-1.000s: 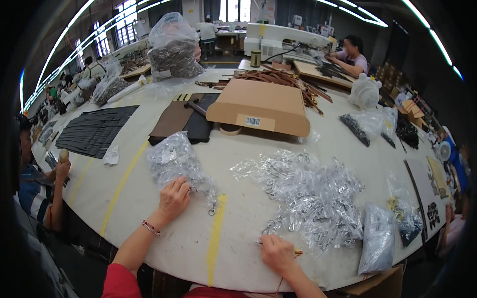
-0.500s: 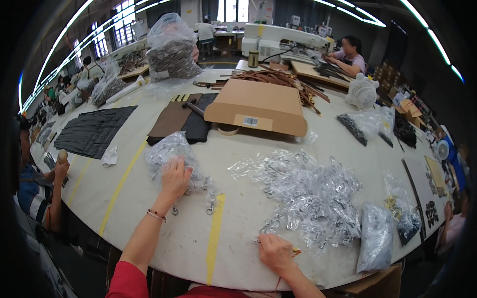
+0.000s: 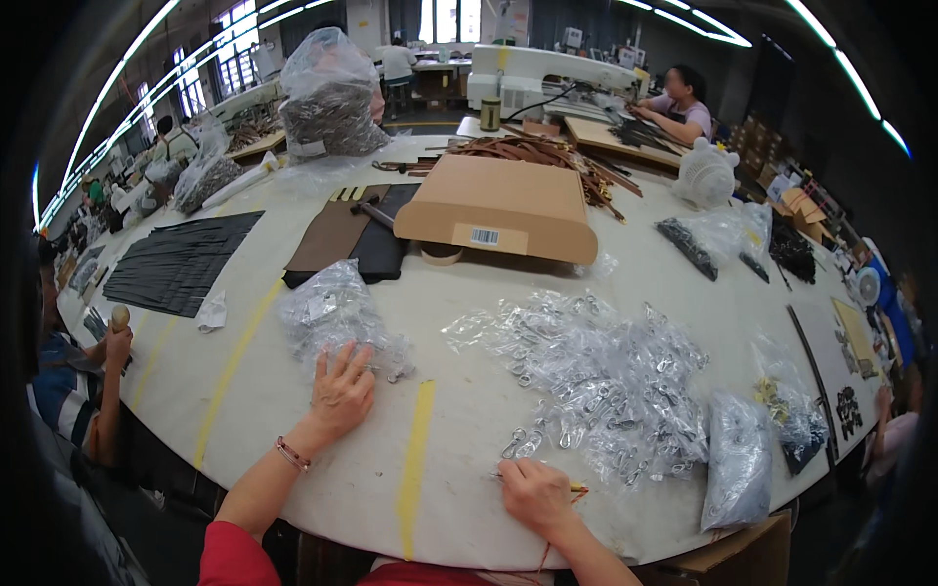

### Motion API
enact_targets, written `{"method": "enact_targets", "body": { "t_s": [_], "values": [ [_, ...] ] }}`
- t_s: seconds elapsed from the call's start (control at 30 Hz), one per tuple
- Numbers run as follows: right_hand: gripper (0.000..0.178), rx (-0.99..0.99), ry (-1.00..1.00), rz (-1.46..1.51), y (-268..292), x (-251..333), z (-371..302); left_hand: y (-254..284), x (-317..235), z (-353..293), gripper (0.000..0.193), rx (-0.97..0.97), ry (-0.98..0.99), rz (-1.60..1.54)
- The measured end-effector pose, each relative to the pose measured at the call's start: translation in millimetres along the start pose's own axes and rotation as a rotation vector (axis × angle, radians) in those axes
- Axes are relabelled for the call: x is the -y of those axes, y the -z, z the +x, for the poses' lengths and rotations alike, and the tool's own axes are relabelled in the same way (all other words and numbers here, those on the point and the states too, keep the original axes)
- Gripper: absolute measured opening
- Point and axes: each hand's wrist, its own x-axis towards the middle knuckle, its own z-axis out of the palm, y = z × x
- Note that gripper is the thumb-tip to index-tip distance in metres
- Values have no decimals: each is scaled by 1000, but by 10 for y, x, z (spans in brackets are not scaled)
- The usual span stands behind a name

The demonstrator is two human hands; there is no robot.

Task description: The person assembles small metal hardware components by hand, joining metal clasps and metal rings.

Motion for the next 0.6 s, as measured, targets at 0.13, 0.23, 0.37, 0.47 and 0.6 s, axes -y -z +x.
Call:
{"method": "enact_targets", "body": {
  "t_s": [0.13, 0.23, 0.37, 0.47, 0.6],
  "values": [
    [10, 12, -20, -5, 0, -7, -8, -136, 208, 24, 19, -28, 188, -120],
    [11, 3, -17, 0, 2, -4, -12, -284, 288, 149, 30, -45, 328, -61],
    [12, -11, -7, 26, 2, -4, -12, -327, 539, 357, 34, 18, 327, -64],
    [14, 12, 24, 49, 25, 30, 1, -241, 458, 324, 35, 38, 413, -115],
    [16, -10, 0, 75, 36, -18, -29, 79, -154, 340, 29, -221, 279, -32]
  ]
}}
